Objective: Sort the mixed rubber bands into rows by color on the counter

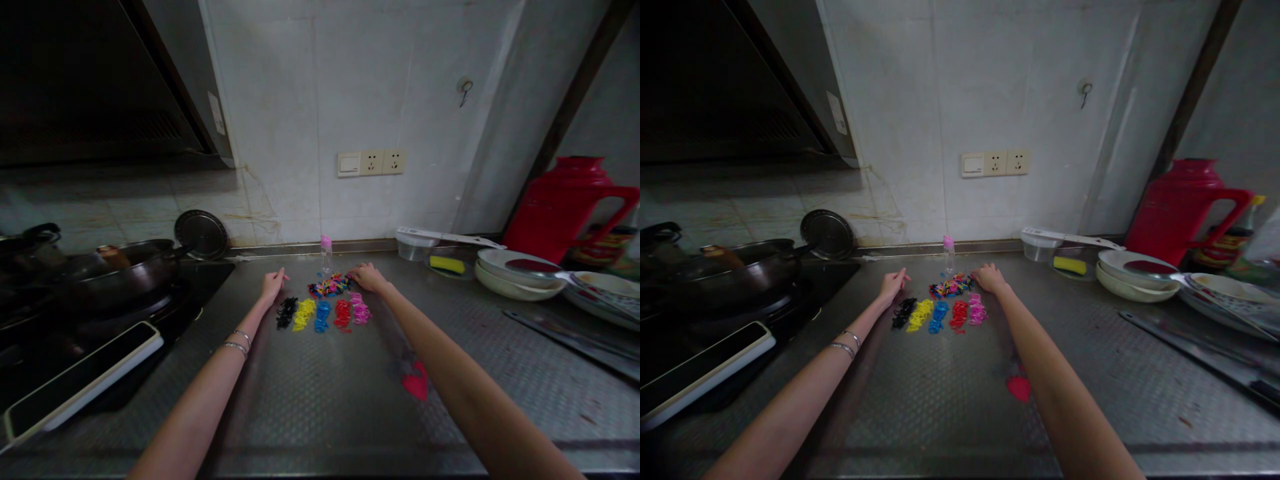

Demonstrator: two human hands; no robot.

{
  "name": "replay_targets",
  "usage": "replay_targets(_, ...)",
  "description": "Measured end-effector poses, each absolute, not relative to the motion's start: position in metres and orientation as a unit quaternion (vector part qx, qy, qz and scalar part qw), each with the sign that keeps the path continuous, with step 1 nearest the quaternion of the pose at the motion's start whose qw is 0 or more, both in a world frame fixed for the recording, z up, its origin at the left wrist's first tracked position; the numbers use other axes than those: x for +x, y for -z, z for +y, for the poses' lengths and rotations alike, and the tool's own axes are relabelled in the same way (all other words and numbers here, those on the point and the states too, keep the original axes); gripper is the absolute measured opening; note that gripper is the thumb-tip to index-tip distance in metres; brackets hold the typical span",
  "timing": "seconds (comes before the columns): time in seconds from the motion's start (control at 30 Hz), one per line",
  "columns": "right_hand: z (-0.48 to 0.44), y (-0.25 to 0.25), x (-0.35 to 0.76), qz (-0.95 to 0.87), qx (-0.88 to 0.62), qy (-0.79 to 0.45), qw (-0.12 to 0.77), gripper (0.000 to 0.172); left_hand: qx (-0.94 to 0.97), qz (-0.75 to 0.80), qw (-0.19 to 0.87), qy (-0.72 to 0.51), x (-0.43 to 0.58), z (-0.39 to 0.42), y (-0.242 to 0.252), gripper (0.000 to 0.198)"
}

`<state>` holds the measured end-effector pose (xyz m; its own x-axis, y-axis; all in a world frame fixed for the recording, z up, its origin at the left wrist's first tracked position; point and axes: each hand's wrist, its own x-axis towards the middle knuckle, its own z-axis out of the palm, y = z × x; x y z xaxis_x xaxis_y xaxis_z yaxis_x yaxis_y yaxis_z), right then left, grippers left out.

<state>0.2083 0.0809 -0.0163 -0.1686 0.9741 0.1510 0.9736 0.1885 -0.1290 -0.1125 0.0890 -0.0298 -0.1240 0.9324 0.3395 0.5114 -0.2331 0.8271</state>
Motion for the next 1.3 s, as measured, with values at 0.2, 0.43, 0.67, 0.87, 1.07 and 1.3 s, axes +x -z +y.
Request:
replay_targets(0.2,0.079,0.010,0.205,-0.782,-0.616,0.011,0.094,0.031,0.620,0.568,0.224,-0.493,-0.113,0.090,0.032,0.056)
replay_targets(0.43,0.079,0.006,0.202,-0.777,-0.618,0.054,0.104,0.025,0.614,0.552,0.242,-0.510,-0.112,0.090,0.031,0.051)
replay_targets(0.67,0.083,0.005,0.205,-0.758,-0.636,-0.005,0.147,0.022,0.609,0.557,0.246,-0.508,-0.112,0.089,0.031,0.050)
replay_targets(0.87,0.082,0.007,0.216,-0.745,-0.615,-0.049,0.254,0.022,0.611,0.556,0.243,-0.508,-0.112,0.089,0.032,0.050)
replay_targets(1.07,0.066,0.005,0.201,-0.751,-0.568,-0.073,0.329,0.018,0.613,0.550,0.248,-0.511,-0.113,0.089,0.031,0.047)
replay_targets(1.3,0.028,0.002,0.161,-0.810,-0.454,-0.114,0.353,0.015,0.614,0.547,0.243,-0.514,-0.113,0.090,0.033,0.047)
